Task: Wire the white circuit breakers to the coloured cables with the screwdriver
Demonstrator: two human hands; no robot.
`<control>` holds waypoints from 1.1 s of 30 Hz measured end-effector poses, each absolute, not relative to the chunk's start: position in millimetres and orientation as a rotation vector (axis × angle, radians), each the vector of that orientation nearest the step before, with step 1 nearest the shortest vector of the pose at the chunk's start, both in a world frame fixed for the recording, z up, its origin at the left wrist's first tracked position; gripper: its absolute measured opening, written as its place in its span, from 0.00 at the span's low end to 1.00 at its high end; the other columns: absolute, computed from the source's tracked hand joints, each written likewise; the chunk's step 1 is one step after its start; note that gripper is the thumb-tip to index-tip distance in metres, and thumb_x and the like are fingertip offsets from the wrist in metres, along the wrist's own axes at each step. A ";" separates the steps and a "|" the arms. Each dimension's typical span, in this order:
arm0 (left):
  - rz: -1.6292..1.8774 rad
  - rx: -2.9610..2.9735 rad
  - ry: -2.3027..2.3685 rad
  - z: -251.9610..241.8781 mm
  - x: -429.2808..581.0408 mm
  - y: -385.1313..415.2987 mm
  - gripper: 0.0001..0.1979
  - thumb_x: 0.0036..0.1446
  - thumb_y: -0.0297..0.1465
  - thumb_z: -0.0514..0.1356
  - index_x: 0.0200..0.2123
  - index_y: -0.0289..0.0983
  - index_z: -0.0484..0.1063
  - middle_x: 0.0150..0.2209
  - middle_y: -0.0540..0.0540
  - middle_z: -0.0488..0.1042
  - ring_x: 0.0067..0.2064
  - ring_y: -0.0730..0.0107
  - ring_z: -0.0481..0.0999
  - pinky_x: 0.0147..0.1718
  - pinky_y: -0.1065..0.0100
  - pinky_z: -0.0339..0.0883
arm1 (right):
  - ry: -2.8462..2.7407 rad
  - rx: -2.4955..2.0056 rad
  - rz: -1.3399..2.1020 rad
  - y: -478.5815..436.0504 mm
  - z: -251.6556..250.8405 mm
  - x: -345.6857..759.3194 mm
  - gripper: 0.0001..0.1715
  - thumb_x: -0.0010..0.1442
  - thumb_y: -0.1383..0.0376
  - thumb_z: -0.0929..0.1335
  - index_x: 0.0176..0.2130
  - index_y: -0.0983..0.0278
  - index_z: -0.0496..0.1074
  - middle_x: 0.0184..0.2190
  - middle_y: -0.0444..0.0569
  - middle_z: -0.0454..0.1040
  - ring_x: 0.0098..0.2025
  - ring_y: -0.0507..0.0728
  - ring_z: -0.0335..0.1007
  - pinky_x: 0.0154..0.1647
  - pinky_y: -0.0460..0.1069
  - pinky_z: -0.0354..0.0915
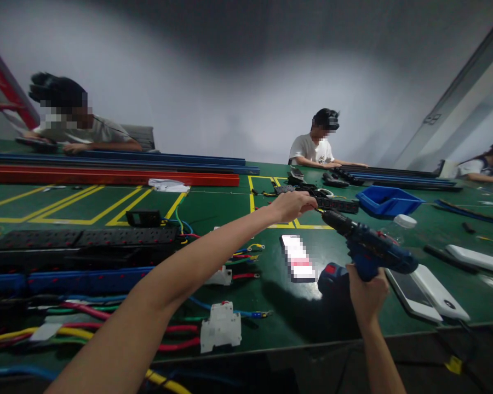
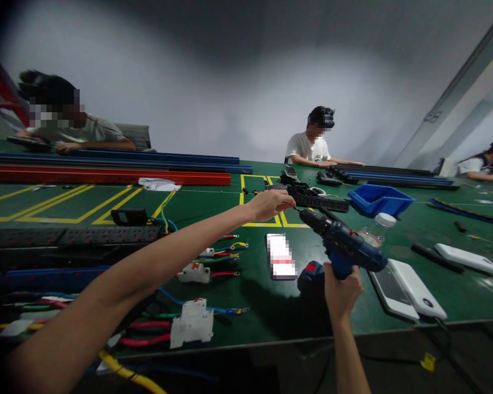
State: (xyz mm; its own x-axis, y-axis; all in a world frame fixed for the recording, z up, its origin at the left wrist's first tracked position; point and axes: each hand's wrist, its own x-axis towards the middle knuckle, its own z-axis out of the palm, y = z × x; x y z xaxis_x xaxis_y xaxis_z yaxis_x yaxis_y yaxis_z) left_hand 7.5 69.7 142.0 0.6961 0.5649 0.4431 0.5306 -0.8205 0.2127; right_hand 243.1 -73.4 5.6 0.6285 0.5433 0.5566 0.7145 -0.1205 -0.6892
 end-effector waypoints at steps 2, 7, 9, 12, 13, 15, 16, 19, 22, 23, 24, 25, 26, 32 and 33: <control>0.814 2.837 0.868 142.2 5.9 71.5 0.13 0.69 0.34 0.52 0.48 0.43 0.76 0.48 0.44 0.75 0.43 0.63 0.76 0.37 0.66 0.64 | -1.034 -1.785 -0.194 -72.9 6.0 244.3 0.24 0.46 0.46 0.68 0.32 0.63 0.65 0.28 0.54 0.71 0.33 0.64 0.68 0.38 0.54 0.59; 0.868 2.840 0.810 135.7 1.2 68.2 0.13 0.68 0.33 0.53 0.48 0.42 0.76 0.46 0.45 0.75 0.40 0.65 0.75 0.34 0.67 0.62 | -1.018 -1.798 -0.190 -72.7 5.2 245.3 0.23 0.46 0.47 0.69 0.33 0.62 0.64 0.28 0.54 0.71 0.33 0.64 0.67 0.36 0.54 0.58; 0.892 2.840 0.796 131.7 -2.1 63.7 0.13 0.68 0.33 0.52 0.48 0.41 0.76 0.46 0.45 0.75 0.39 0.65 0.75 0.33 0.67 0.61 | -1.012 -1.804 -0.190 -72.2 4.0 245.3 0.24 0.46 0.46 0.69 0.33 0.62 0.64 0.29 0.55 0.71 0.34 0.65 0.68 0.36 0.54 0.58; 0.960 2.817 0.834 128.2 -5.5 54.9 0.14 0.69 0.34 0.51 0.48 0.42 0.76 0.46 0.46 0.76 0.39 0.65 0.75 0.32 0.67 0.61 | -1.002 -1.814 -0.193 -70.7 2.6 245.3 0.25 0.45 0.45 0.68 0.32 0.61 0.63 0.28 0.53 0.70 0.33 0.64 0.67 0.36 0.54 0.58; 0.988 2.794 0.869 128.2 -5.3 51.9 0.14 0.69 0.34 0.51 0.48 0.42 0.76 0.46 0.46 0.76 0.40 0.65 0.75 0.33 0.67 0.61 | -1.001 -1.816 -0.195 -70.1 2.3 245.3 0.25 0.45 0.44 0.68 0.32 0.61 0.63 0.28 0.53 0.70 0.33 0.64 0.67 0.36 0.54 0.58; 1.017 2.754 0.918 130.5 -2.1 46.2 0.14 0.69 0.34 0.51 0.49 0.43 0.76 0.46 0.45 0.76 0.41 0.64 0.76 0.33 0.66 0.62 | -1.005 -1.816 -0.200 -69.3 2.2 245.3 0.25 0.45 0.44 0.68 0.32 0.61 0.64 0.28 0.53 0.71 0.33 0.63 0.67 0.37 0.54 0.58; 1.018 2.746 0.923 132.7 0.5 43.7 0.15 0.69 0.34 0.51 0.50 0.43 0.75 0.46 0.45 0.76 0.41 0.64 0.76 0.34 0.66 0.62 | -1.008 -1.816 -0.202 -69.1 2.2 245.3 0.26 0.45 0.44 0.67 0.32 0.62 0.65 0.28 0.54 0.71 0.33 0.64 0.67 0.37 0.54 0.59; 0.993 2.783 0.891 140.0 8.4 38.5 0.15 0.70 0.35 0.50 0.50 0.43 0.75 0.46 0.44 0.76 0.39 0.63 0.76 0.33 0.64 0.62 | -1.009 -1.821 -0.204 -68.8 2.3 245.5 0.27 0.45 0.43 0.67 0.32 0.62 0.65 0.28 0.55 0.71 0.33 0.64 0.67 0.36 0.54 0.58; 0.993 2.830 0.939 142.6 10.0 38.1 0.16 0.70 0.34 0.50 0.51 0.43 0.75 0.46 0.43 0.75 0.37 0.63 0.76 0.31 0.63 0.62 | -1.001 -1.816 -0.199 -68.9 2.4 244.9 0.26 0.45 0.43 0.67 0.31 0.62 0.64 0.27 0.55 0.71 0.33 0.64 0.68 0.36 0.55 0.59; 0.990 2.835 0.979 141.8 8.8 38.9 0.15 0.69 0.33 0.50 0.52 0.44 0.75 0.45 0.43 0.75 0.37 0.63 0.76 0.30 0.63 0.61 | -0.998 -1.809 -0.199 -69.0 2.5 244.5 0.26 0.45 0.44 0.67 0.31 0.62 0.64 0.27 0.55 0.71 0.33 0.65 0.68 0.37 0.55 0.59; 0.982 2.834 1.025 140.2 6.9 39.9 0.15 0.69 0.33 0.51 0.52 0.44 0.75 0.45 0.44 0.75 0.37 0.63 0.75 0.30 0.64 0.61 | -0.996 -1.801 -0.200 -69.2 2.6 244.1 0.25 0.45 0.44 0.67 0.32 0.61 0.64 0.28 0.55 0.71 0.34 0.65 0.68 0.37 0.55 0.59; 0.965 2.830 1.066 138.2 4.8 40.9 0.15 0.69 0.33 0.51 0.52 0.44 0.75 0.45 0.44 0.75 0.37 0.63 0.75 0.29 0.64 0.60 | -0.996 -1.795 -0.201 -69.3 2.7 243.7 0.25 0.45 0.44 0.68 0.32 0.62 0.65 0.28 0.55 0.71 0.34 0.65 0.68 0.38 0.56 0.60; 0.942 2.825 1.097 136.2 2.7 41.8 0.15 0.68 0.33 0.52 0.52 0.45 0.75 0.45 0.44 0.75 0.37 0.63 0.75 0.29 0.65 0.60 | -0.996 -1.790 -0.200 -69.4 2.8 243.3 0.25 0.45 0.45 0.68 0.32 0.62 0.65 0.29 0.55 0.71 0.34 0.65 0.69 0.38 0.56 0.60; 0.888 2.842 1.058 134.2 3.8 40.9 0.16 0.70 0.34 0.50 0.50 0.46 0.76 0.45 0.44 0.74 0.38 0.62 0.75 0.30 0.65 0.61 | -1.000 -1.795 -0.198 -70.6 4.5 242.8 0.25 0.45 0.44 0.68 0.32 0.61 0.64 0.28 0.52 0.71 0.33 0.64 0.68 0.37 0.55 0.60; 0.890 2.848 1.035 135.2 6.7 40.1 0.16 0.70 0.35 0.50 0.50 0.45 0.76 0.45 0.43 0.74 0.38 0.62 0.76 0.30 0.64 0.61 | -1.005 -1.797 -0.197 -70.9 5.0 242.7 0.25 0.45 0.44 0.68 0.32 0.60 0.63 0.27 0.52 0.70 0.32 0.64 0.68 0.36 0.55 0.60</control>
State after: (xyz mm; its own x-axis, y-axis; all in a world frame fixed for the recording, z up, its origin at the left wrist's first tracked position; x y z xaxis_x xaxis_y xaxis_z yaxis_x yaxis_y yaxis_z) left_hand 6.7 40.1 135.2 0.6266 0.5862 0.5135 0.5957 -0.7851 0.1695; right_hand 242.7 -70.9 5.0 0.6380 0.5399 0.5490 0.7071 -0.1284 -0.6954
